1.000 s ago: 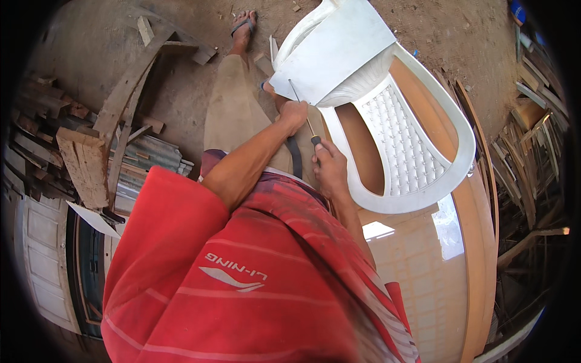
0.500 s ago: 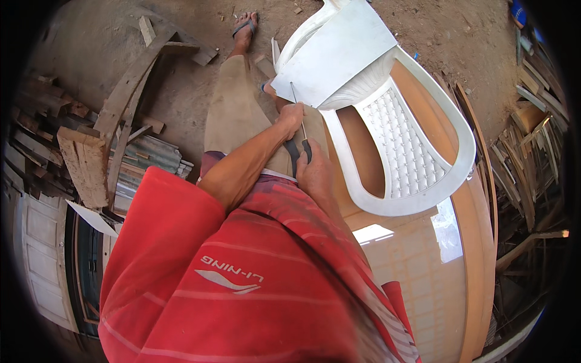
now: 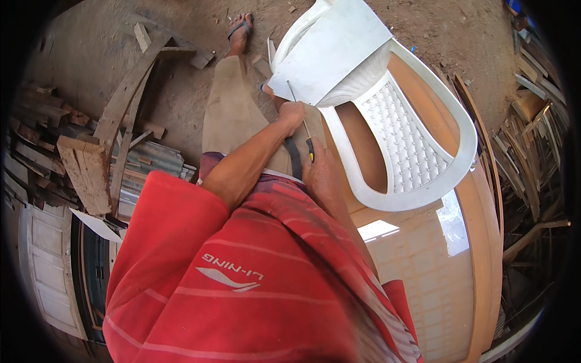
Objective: The person uses a thin saw blade to cut through a white curved plastic component while holding it steady by hand against a wooden support.
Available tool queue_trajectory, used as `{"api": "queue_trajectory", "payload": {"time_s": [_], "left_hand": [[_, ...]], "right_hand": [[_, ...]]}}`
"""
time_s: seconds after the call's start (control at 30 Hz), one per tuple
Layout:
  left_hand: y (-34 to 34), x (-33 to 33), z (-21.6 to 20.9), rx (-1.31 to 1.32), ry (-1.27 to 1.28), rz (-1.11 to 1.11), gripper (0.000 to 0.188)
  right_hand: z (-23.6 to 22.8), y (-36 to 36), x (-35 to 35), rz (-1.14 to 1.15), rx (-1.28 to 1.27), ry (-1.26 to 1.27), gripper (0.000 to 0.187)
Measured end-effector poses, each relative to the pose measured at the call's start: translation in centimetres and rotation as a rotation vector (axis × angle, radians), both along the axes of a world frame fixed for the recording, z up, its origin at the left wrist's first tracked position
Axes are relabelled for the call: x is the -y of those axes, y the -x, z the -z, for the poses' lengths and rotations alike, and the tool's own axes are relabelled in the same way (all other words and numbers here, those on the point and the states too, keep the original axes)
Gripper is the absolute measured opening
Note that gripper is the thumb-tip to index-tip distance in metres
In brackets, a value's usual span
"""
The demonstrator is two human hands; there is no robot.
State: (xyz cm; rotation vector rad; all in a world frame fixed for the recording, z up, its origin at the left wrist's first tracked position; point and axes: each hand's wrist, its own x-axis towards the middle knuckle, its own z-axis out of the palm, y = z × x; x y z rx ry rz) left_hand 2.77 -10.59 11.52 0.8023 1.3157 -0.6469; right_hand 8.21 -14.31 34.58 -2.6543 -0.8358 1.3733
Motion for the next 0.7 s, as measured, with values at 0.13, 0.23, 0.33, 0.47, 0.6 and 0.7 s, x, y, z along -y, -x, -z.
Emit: {"api": "queue_trajectory", "payload": {"time_s": [0.13,0.23,0.33,0.47,0.6,0.7], "left_hand": [[-0.5,-2.1,-2.1,-0.106,0.18,-0.236,0.031],[0.9,0.0,-1.6,-0.078,0.118,-0.267,0.024],[0.9,1.1,0.0,0.004,-0.038,-0.291,0.021],[-0.9,-1.5,-2.9,-0.069,0.106,-0.269,0.022],[-0.7,-1.3,-1.7,-0.074,0.092,-0.166,0.036],[-1.1,-2.2,-2.7,-0.109,0.127,-0.199,0.035]], "right_hand": [[0.7,0.2,-0.5,0.072,0.002,0.046,0.049],[2.5,2.4,3.3,0.495,-0.14,0.03,0.045],[2.0,1.4,2.0,1.097,-0.356,0.12,0.046],[0.1,-0.6,-0.9,0.972,-0.345,0.188,0.046],[-0.2,0.1,-0.3,0.022,0.011,0.063,0.047],[-0.4,0.5,-1.5,0.071,-0.008,0.158,0.046]]}}
